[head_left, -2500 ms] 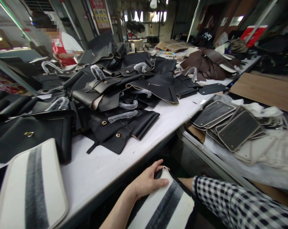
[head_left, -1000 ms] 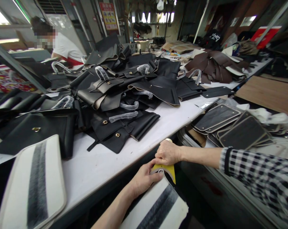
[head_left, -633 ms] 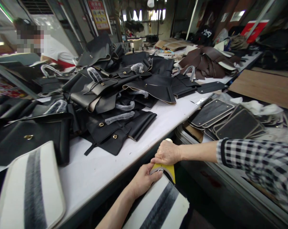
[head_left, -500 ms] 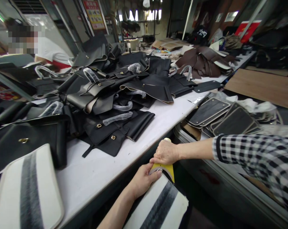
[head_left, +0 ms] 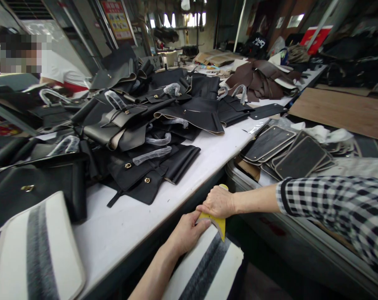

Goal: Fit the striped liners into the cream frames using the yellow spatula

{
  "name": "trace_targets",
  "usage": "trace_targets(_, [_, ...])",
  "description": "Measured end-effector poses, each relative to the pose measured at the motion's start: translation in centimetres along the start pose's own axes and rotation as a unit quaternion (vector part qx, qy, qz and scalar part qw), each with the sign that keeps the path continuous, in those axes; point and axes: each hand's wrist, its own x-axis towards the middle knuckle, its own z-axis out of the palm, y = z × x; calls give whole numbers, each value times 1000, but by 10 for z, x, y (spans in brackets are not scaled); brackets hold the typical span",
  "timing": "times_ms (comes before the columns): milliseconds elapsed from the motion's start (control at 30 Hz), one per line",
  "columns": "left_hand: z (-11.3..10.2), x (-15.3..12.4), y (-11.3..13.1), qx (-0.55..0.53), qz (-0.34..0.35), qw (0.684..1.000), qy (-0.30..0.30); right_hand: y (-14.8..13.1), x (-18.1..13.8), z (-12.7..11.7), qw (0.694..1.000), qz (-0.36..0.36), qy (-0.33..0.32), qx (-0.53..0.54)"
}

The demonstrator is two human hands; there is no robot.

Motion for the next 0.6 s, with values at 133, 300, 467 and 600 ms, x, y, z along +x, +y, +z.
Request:
trace_targets(133, [-2, -4, 3, 26, -19, 999, 3, -10, -6, 2, 999, 33, -2, 8])
trace_targets(300, [-10, -12, 10, 3, -21, 1000, -13, -27, -16, 2, 998, 69, -1, 2])
trace_targets(467, [-16, -21, 14, -125, -35, 991, -16, -40, -27, 0, 995, 99, -5, -12])
trace_targets(600, [-12, -19, 7, -222, -72, 972, -14, -42, -38, 2, 992, 121, -10, -12])
